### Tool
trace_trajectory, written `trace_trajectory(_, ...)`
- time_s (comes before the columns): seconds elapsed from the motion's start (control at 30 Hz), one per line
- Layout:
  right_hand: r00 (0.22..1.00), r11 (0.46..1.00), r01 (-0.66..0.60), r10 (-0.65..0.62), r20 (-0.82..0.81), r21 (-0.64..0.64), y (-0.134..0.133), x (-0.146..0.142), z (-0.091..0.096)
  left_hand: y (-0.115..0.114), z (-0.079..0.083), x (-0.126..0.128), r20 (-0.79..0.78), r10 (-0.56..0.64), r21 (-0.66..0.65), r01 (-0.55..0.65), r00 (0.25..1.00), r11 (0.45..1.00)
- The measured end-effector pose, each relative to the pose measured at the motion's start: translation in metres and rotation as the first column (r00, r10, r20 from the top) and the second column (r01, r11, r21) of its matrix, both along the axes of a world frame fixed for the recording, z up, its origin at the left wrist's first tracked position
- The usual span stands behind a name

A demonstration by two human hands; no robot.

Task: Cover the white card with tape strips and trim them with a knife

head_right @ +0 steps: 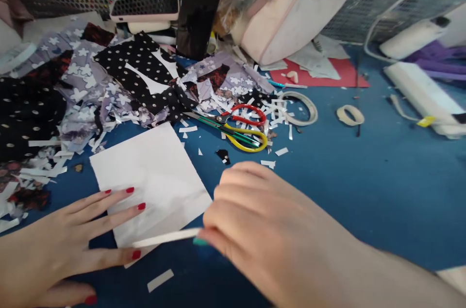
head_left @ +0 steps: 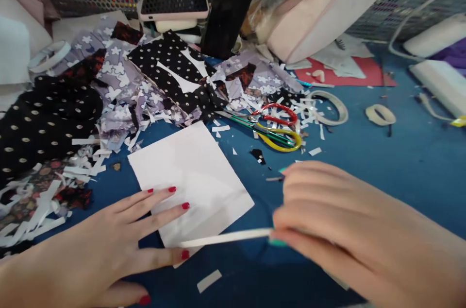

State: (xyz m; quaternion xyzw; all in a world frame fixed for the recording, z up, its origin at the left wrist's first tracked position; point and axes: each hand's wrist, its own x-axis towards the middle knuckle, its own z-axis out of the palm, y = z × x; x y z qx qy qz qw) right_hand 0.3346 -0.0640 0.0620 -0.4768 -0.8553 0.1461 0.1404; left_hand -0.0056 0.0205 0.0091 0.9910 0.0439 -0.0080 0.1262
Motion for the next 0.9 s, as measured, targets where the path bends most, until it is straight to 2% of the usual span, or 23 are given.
trace_trajectory(0.1, 0.999, 0.996, 0.033, -0.033, -0.001, -0.082, 0.018, 0.012, -0.015, 0.001, 0.0, 0.002, 0.012, 0.006, -0.002, -0.006, 1.0, 1.0)
trace_trajectory(0.27, 0.997, 0.98, 0.005, 0.01, 0.072, -0.2, 0.029, 0.016, -0.032, 0.001, -0.004, 0.001, 0.0, 0.036, -0.07, -0.036, 0.999, 0.997)
trace_trajectory(0.47, 0.996, 0.984, 0.053, -0.039, 0.08, -0.172, 0.028, 0.015, -0.042, -0.005, -0.008, -0.003, -0.02, 0.073, -0.071, -0.074, 0.997, 0.995)
trace_trajectory(0.6, 0.995, 0.98, 0.065, -0.048, 0.092, -0.189, 0.027, 0.015, -0.044, -0.009, -0.016, -0.003, 0.005, 0.109, -0.13, -0.107, 0.994, 0.986)
trace_trajectory(0.7, 0.995, 0.983, 0.069, -0.055, 0.084, -0.172, 0.027, 0.015, -0.045, -0.013, -0.022, -0.001, 0.065, 0.18, -0.198, -0.164, 0.982, 0.966)
trace_trajectory(0.83, 0.995, 0.984, 0.057, -0.041, 0.094, -0.169, 0.028, 0.016, -0.046, -0.02, -0.023, 0.002, 0.111, 0.238, -0.242, -0.206, 0.965, 0.948)
trace_trajectory(0.9, 0.995, 0.984, 0.051, -0.035, 0.096, -0.171, 0.028, 0.016, -0.046, -0.023, -0.023, 0.0, 0.084, 0.253, -0.242, -0.227, 0.964, 0.943)
